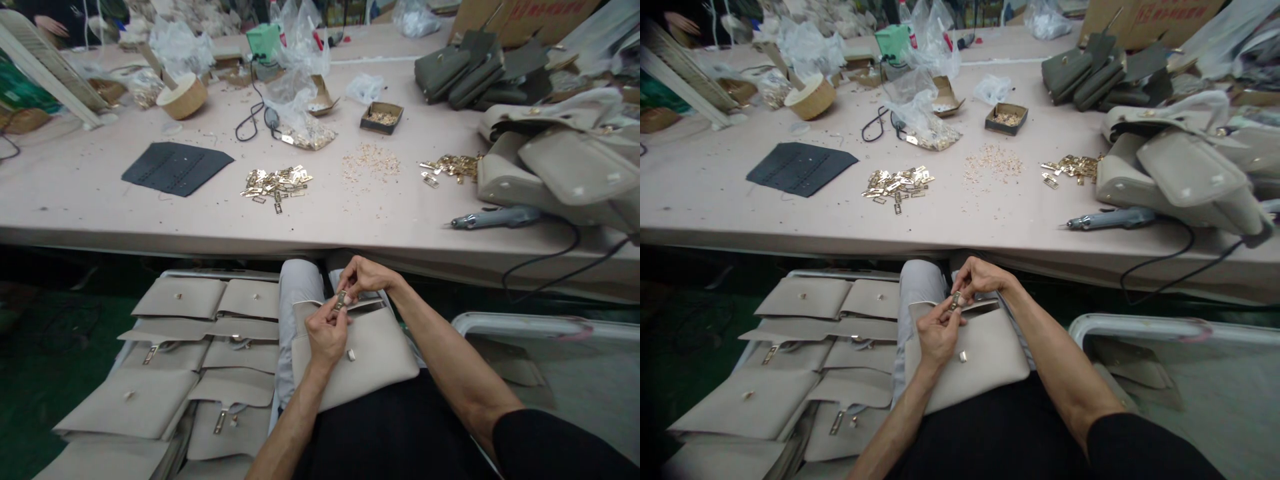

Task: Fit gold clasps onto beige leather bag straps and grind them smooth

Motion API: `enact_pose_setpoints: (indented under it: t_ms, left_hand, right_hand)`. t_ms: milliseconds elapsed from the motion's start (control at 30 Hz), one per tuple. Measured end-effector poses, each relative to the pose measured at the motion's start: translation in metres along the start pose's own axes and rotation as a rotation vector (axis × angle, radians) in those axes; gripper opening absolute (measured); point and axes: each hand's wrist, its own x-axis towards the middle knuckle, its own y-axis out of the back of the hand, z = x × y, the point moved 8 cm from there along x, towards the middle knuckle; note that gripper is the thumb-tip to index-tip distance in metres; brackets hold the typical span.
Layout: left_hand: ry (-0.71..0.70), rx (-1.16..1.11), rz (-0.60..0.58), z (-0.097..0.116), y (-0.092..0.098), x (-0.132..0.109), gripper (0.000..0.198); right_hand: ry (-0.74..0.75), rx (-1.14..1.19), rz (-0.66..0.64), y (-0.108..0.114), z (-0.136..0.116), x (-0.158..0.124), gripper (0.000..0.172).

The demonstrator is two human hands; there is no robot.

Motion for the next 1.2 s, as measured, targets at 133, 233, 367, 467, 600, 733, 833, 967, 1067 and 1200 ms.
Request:
enact_pose_setpoints:
  t_ms: [133, 233, 367, 467, 600, 733, 833, 967, 1067, 1200]
  left_hand:
    - [0.013, -0.009, 0.0, 0.002, 0.0, 0.0, 0.036]
    - [0.013, -0.025, 0.011, 0.0, 0.0, -0.001, 0.037]
    - [0.015, -0.03, 0.051, -0.006, 0.001, -0.001, 0.041]
    - [0.018, -0.009, 0.08, -0.008, 0.001, 0.0, 0.042]
    - [0.043, 0.021, 0.114, -0.01, 0.001, 0.001, 0.044]
    - [0.06, 0.048, 0.144, -0.01, 0.002, 0.001, 0.047]
    - [0.066, 0.047, 0.158, -0.01, 0.003, 0.0, 0.047]
    - [0.051, 0.061, 0.155, -0.008, 0.002, -0.001, 0.045]
    - [0.052, 0.071, 0.162, -0.01, 0.002, -0.002, 0.045]
    - [0.054, 0.012, 0.174, -0.012, 0.003, -0.005, 0.045]
  right_hand:
    - [0.003, 0.003, -0.001, -0.001, -0.003, 0.0, 0.044]
    - [-0.002, 0.011, -0.004, -0.002, -0.004, 0.001, 0.045]
    - [0.001, -0.014, 0.003, -0.001, -0.004, 0.003, 0.046]
    - [0.023, -0.055, 0.032, 0.001, -0.005, 0.003, 0.046]
    - [0.089, -0.162, 0.093, -0.001, -0.012, -0.001, 0.043]
    - [0.166, -0.36, 0.188, -0.006, -0.015, -0.008, 0.035]
    - [0.239, -0.472, 0.258, -0.012, -0.016, -0.014, 0.029]
    - [0.303, -0.548, 0.307, -0.018, -0.018, -0.019, 0.025]
    - [0.312, -0.568, 0.322, -0.021, -0.02, -0.019, 0.023]
    - [0.306, -0.52, 0.37, -0.02, -0.02, -0.02, 0.023]
